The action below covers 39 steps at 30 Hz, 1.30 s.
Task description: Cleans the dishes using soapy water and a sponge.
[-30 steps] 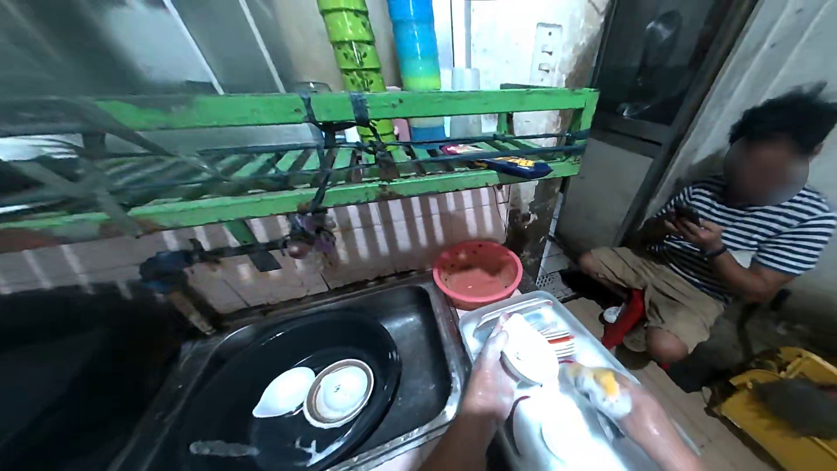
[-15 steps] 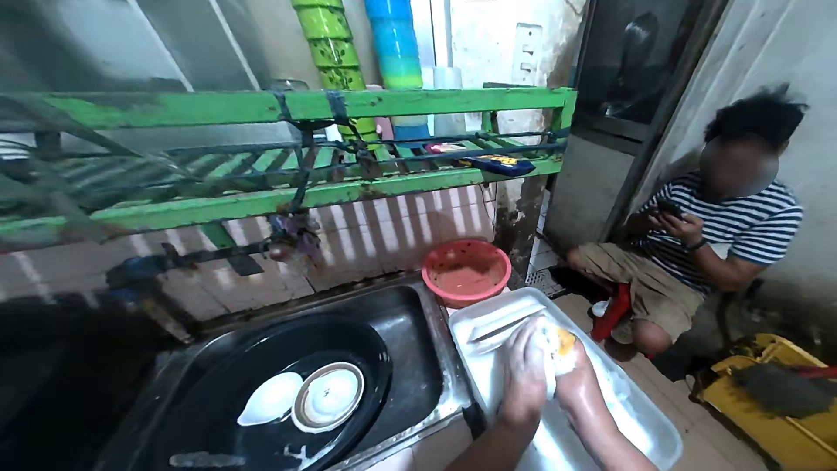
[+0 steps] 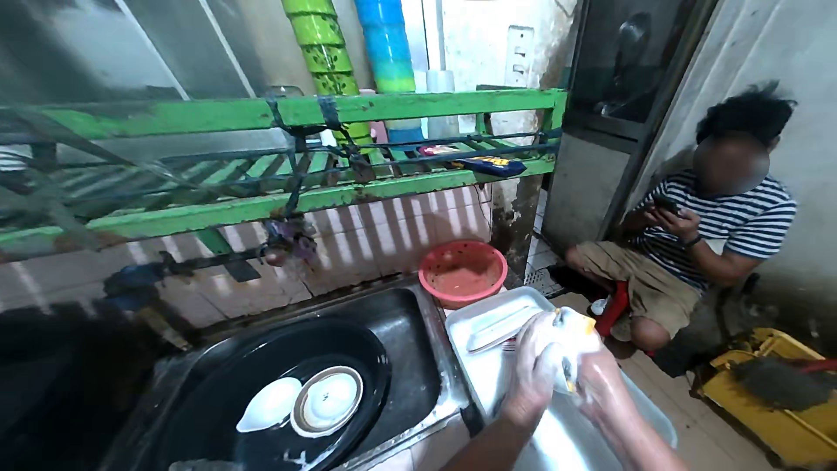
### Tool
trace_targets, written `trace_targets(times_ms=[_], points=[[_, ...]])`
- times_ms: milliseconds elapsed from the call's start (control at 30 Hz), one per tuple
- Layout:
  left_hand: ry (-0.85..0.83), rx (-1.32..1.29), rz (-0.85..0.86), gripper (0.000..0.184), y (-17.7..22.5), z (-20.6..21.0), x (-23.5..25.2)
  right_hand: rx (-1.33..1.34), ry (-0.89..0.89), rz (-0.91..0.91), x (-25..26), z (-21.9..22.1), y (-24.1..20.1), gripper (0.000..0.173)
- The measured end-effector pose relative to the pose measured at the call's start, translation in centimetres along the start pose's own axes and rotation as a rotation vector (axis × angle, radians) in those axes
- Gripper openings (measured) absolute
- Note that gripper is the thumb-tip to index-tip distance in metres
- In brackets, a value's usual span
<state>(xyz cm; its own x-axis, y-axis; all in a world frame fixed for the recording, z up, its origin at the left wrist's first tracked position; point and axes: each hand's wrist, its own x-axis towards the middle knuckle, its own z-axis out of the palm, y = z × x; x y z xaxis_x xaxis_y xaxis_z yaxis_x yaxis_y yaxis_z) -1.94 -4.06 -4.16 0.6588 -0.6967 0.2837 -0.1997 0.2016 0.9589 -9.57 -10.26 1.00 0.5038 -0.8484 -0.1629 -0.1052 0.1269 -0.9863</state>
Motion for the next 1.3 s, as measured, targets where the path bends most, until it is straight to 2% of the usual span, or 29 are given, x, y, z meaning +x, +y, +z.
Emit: trace_targets(times_ms=[67, 133, 167, 200, 233, 267, 333, 367, 400, 433, 467, 533, 567, 600, 633, 700, 733, 767, 833, 867, 933, 1000, 1033, 1067, 1133, 1167, 1200, 1233, 1300], points=[[0.05, -0.088, -0.077, 0.048, 0.2, 0.3, -0.1, -0.204, -0.093, -0.127, -0.4, -0.5, 0.7, 0.053], [-0.001, -0.309, -0.36, 0.041, 1.6, -0.8, 0.4, -0.498, -0.235, -0.458, -0.7, -1.6, 2.6, 0.053], [-0.037, -0.412, -0.504, 0.038, 2.3, -1.3, 1.0, -0.578, -0.285, -0.634, -0.8, -2.1, 3.5, 0.05], [-0.076, -0.462, -0.592, 0.036, 2.6, -1.7, 1.5, -0.593, -0.311, -0.738, -0.7, -2.4, 4.0, 0.046], [-0.096, -0.453, -0.597, 0.037, 2.7, -1.8, 1.8, -0.545, -0.309, -0.718, -0.4, -2.5, 4.0, 0.045], [-0.11, -0.376, -0.514, 0.039, 2.4, -1.8, 1.8, -0.444, -0.278, -0.563, -0.2, -2.5, 3.4, 0.047], [-0.116, -0.128, -0.21, 0.045, 1.2, -1.1, 1.3, -0.168, -0.126, -0.159, 0.5, -1.6, 1.1, 0.051], [-0.065, -0.107, -0.132, 0.05, 0.7, -0.3, 1.1, -0.085, -0.059, -0.066, 0.8, -1.0, 0.3, 0.047], [-0.017, -0.122, -0.129, 0.052, 0.7, 0.1, 0.8, -0.098, -0.055, -0.065, 0.8, -0.6, 0.1, 0.051], [0.001, -0.146, -0.187, 0.049, 1.1, -0.1, 0.6, -0.185, -0.103, -0.148, 0.5, -0.6, 0.6, 0.057], [0.003, -0.212, -0.294, 0.044, 1.8, -0.7, 0.5, -0.329, -0.178, -0.311, 0.0, -0.9, 1.4, 0.058], [-0.058, -0.4, -0.543, 0.04, 2.4, -2.0, 1.5, -0.567, -0.321, -0.673, -0.5, -1.9, 3.2, 0.048], [-0.132, -0.457, -0.634, 0.045, 2.2, -2.6, 2.0, -0.617, -0.389, -0.766, -0.4, -2.3, 3.7, 0.041], [-0.18, -0.465, -0.655, 0.051, 2.0, -3.0, 2.3, -0.61, -0.43, -0.744, -0.1, -2.6, 3.7, 0.04], [-0.19, -0.434, -0.614, 0.056, 1.9, -3.0, 2.2, -0.538, -0.423, -0.595, 0.2, -2.8, 3.4, 0.044], [-0.205, -0.273, -0.378, 0.055, 1.1, -2.6, 1.6, -0.247, -0.216, -0.173, 1.1, -2.2, 2.3, 0.052], [-0.19, -0.175, -0.213, 0.052, 0.2, -2.0, 1.2, -0.121, -0.094, -0.048, 1.4, -1.6, 1.6, 0.049], [-0.132, -0.148, -0.102, 0.054, -0.6, -0.9, 0.9, -0.058, -0.026, 0.001, 1.4, -0.9, 1.2, 0.046], [0.029, -0.168, -0.108, 0.047, -0.7, 0.3, 0.6, -0.164, -0.088, -0.079, 0.6, -0.6, 1.3, 0.058], [0.035, -0.174, -0.199, 0.042, 0.3, -0.1, 0.7, -0.289, -0.172, -0.223, 0.3, -1.0, 2.2, 0.063], [-0.089, -0.18, -0.417, 0.033, 2.4, -2.0, 1.5, -0.533, -0.31, -0.577, 0.2, -1.8, 3.7, 0.056], [-0.242, -0.208, -0.526, 0.036, 3.1, -3.2, 2.2, -0.557, -0.355, -0.774, 0.5, -2.5, 5.0, 0.047], [-0.258, -0.195, -0.514, 0.04, 2.8, -3.3, 2.3, -0.474, -0.321, -0.727, 0.7, -2.5, 5.3, 0.048], [-0.245, -0.158, -0.443, 0.043, 2.3, -2.9, 2.2, -0.35, -0.258, -0.563, 0.7, -2.3, 4.9, 0.054], [-0.192, -0.123, -0.136, 0.052, 0.0, -1.2, 1.5, -0.131, -0.078, -0.207, 0.8, -1.6, 2.9, 0.057], [-0.118, -0.128, 0.029, 0.052, -1.0, 0.0, 1.1, -0.09, -0.015, -0.145, 0.8, -1.2, 2.3, 0.055], [-0.03, -0.161, 0.079, 0.048, -1.4, 0.9, 0.9, -0.106, -0.014, -0.184, 0.7, -1.0, 2.2, 0.058], [0.017, -0.224, 0.017, 0.044, -1.0, 1.2, 0.7, -0.178, -0.044, -0.304, 0.4, -1.0, 2.8, 0.064], [0.025, -0.404, -0.364, 0.031, 1.5, 0.1, 1.1, -0.416, -0.142, -0.664, 0.0, -1.6, 4.7, 0.059]])
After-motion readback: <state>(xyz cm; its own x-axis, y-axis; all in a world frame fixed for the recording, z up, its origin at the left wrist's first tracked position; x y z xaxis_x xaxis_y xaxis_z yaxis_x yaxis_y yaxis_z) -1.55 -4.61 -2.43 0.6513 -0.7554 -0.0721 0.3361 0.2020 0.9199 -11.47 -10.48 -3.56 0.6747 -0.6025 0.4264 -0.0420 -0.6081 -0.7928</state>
